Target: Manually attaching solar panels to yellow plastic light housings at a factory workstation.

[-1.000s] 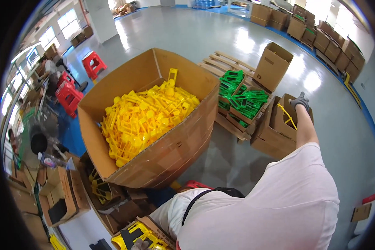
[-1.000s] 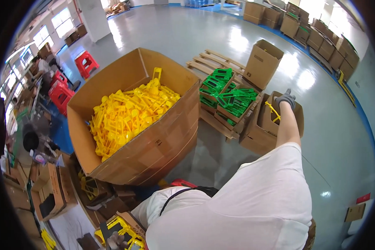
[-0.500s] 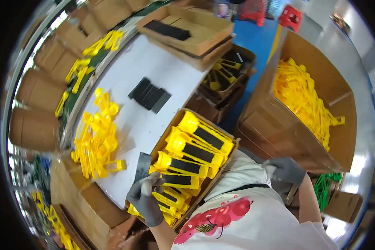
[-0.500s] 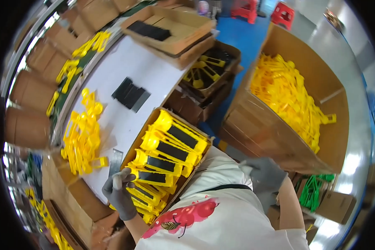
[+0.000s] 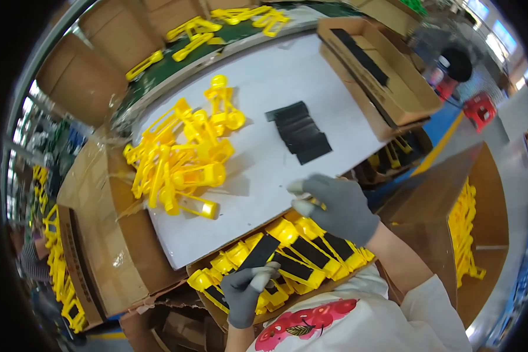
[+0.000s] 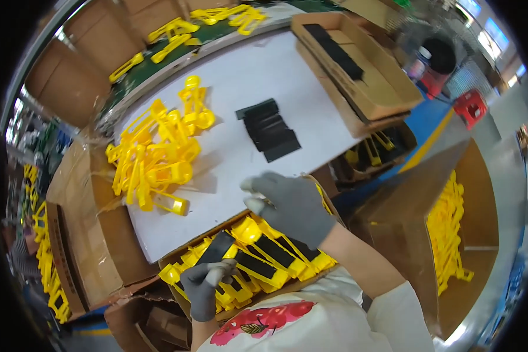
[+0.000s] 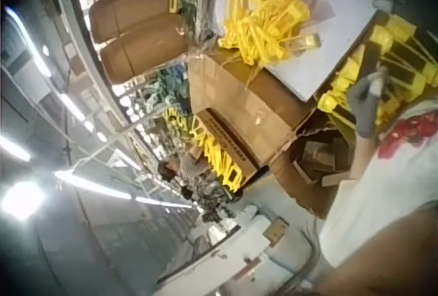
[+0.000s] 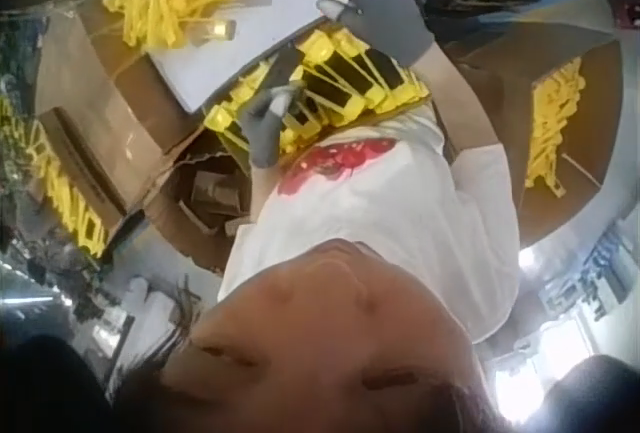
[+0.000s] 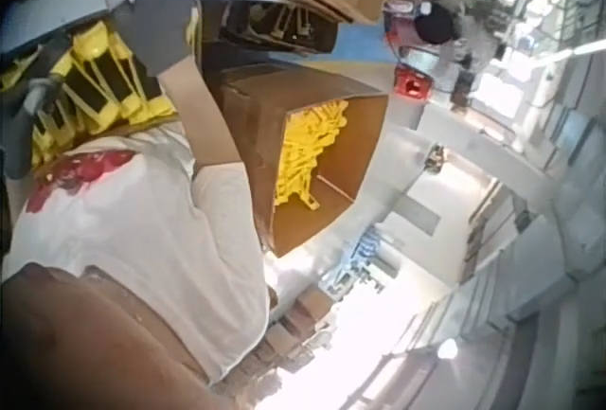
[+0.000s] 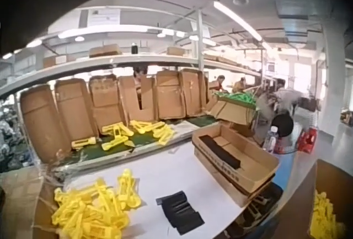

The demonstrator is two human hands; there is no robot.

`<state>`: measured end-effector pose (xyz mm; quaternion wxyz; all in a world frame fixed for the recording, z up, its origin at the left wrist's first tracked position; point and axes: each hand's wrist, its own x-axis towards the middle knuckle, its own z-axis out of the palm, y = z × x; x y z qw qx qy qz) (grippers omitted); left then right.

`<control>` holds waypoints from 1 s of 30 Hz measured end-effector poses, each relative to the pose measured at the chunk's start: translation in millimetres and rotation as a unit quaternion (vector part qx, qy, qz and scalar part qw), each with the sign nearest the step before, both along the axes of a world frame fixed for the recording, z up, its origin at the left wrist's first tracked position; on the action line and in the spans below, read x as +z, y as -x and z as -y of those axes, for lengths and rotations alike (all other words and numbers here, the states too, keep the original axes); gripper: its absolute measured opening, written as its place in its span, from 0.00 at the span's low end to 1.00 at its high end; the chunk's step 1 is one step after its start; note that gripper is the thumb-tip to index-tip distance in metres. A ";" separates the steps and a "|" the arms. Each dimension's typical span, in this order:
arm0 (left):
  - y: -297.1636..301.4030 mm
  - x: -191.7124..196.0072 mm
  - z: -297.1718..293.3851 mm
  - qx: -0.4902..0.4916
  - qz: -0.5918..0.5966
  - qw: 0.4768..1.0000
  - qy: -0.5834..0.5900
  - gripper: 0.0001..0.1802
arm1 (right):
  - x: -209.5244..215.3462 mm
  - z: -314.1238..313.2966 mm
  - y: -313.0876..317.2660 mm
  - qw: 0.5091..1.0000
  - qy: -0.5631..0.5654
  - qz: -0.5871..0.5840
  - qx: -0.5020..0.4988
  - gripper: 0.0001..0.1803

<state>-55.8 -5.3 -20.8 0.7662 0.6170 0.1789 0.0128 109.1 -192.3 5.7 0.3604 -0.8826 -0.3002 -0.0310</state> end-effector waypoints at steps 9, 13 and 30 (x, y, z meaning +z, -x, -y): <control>-3.7 -4.2 -18.8 0.074 -0.049 0.995 0.036 0.09 | -39.7 -157.4 -72.1 0.963 0.113 0.186 0.159 0.32; -4.2 -1.3 -26.5 0.128 -0.043 0.991 0.016 0.09 | -48.4 -167.9 -80.2 0.961 0.108 0.203 0.152 0.25; -31.7 3.2 -37.7 0.261 0.061 0.960 0.085 0.16 | 22.1 -31.1 22.5 0.967 0.038 0.208 0.143 0.27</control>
